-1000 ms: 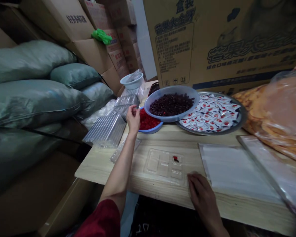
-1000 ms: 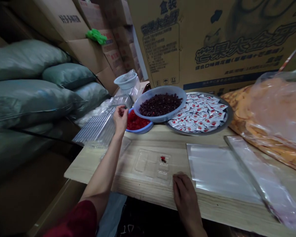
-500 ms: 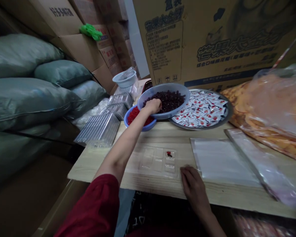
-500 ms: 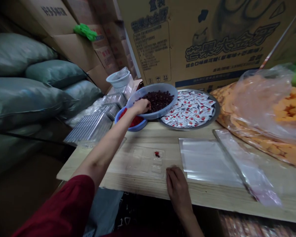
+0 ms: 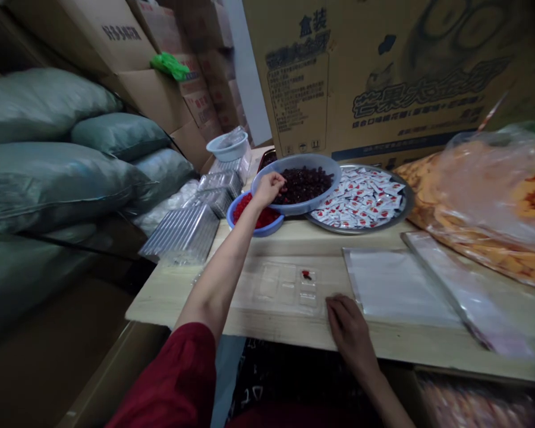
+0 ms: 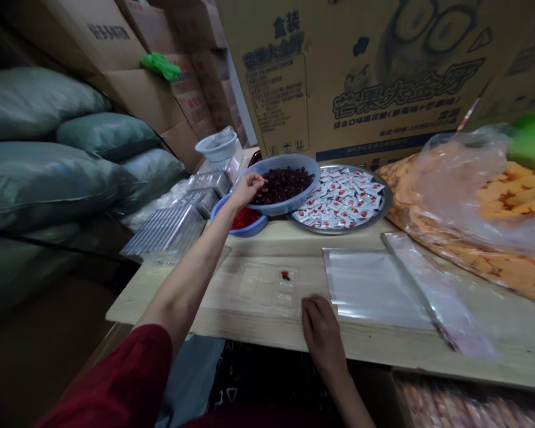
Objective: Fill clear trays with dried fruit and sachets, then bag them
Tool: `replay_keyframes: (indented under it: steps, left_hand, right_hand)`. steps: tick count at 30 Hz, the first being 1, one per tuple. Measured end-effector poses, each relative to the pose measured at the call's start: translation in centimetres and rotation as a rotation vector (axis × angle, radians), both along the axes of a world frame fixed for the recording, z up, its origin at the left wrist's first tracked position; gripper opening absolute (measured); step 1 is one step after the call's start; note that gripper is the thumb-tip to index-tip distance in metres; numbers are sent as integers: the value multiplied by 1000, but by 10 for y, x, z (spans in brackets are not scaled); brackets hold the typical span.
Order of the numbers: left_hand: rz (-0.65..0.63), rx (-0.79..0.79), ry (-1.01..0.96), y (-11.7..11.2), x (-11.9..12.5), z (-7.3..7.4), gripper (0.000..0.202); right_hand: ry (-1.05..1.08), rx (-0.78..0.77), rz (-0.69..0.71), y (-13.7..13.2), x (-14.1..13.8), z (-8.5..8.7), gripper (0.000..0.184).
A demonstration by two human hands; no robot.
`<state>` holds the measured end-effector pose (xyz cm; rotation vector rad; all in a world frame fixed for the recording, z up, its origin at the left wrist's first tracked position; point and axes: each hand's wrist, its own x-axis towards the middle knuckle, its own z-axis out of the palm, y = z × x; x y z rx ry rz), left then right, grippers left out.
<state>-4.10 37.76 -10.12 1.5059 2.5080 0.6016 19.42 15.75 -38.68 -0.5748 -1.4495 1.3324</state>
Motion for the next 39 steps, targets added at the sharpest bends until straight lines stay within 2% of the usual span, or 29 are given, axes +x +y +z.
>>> replay_keyframes:
  steps: [2, 4, 7, 9, 11, 13, 15, 17, 20, 22, 24, 26, 28, 30, 32, 34, 35, 37, 39]
  left_hand:
    - [-109, 105, 65, -15, 20, 1, 8]
    - [-275, 155, 129, -40, 50, -1, 5]
    - [-404, 15, 180, -94, 101, -14, 7]
    - [-421, -131, 180, -134, 122, -32, 9]
    - [-427, -269, 205, -169, 127, -54, 10]
    - [-456, -402, 263, -193, 120, -75, 10]
    - [-468, -490, 305, -206, 110, -93, 12]
    - [-458, -501, 304, -213, 103, -103, 15]
    - [-461, -430, 252, -218, 104, -106, 17]
    - [-449, -376, 218, -219, 107, -96, 20]
    - [-384, -295, 226, -215, 104, -76, 20]
    - [-269, -140, 290, -204, 90, -49, 20]
    - [-138, 47, 406, -184, 62, -22, 20]
    - [-10, 132, 540, -158, 24, -3, 18]
    - [93, 23, 618, -132, -13, 5, 10]
    - [178, -162, 595, -111, -40, 5, 26]
    - [193, -241, 560, -103, -49, 4, 38]
    - [190, -293, 533, -95, -58, 2, 48]
    - [180, -285, 538, -96, -62, 2, 37]
  right_hand:
    - [-11, -8, 20, 2, 3, 3, 21]
    - [-15, -19, 43, 3, 6, 6, 21]
    - [-20, -36, 67, 5, 8, 8, 21]
    - [-23, -37, 78, 6, 9, 9, 21]
    - [-26, -29, 79, 7, 10, 10, 21]
    - [-30, -18, 75, 7, 10, 11, 21]
    - [-33, -10, 72, 7, 10, 10, 21]
    - [-35, -8, 67, 7, 9, 10, 21]
    - [-33, 2, 59, 7, 8, 8, 20]
    - [-28, 1, 64, 6, 8, 7, 20]
    - [-18, -15, 64, 7, 10, 8, 19]
    - [-11, -39, 37, 8, 11, 12, 19]
    - [-8, -9, 18, 10, 9, 17, 23]
    - [-46, 110, 37, 14, 3, 23, 33]
    - [-112, 259, 64, 17, -5, 29, 42]
    - [-158, 352, 44, 19, -14, 32, 46]
    - [-161, 367, 23, 20, -17, 33, 47]
    - [-136, 366, -18, 21, -20, 33, 49]
    - [-82, 344, -44, 18, -18, 30, 49]
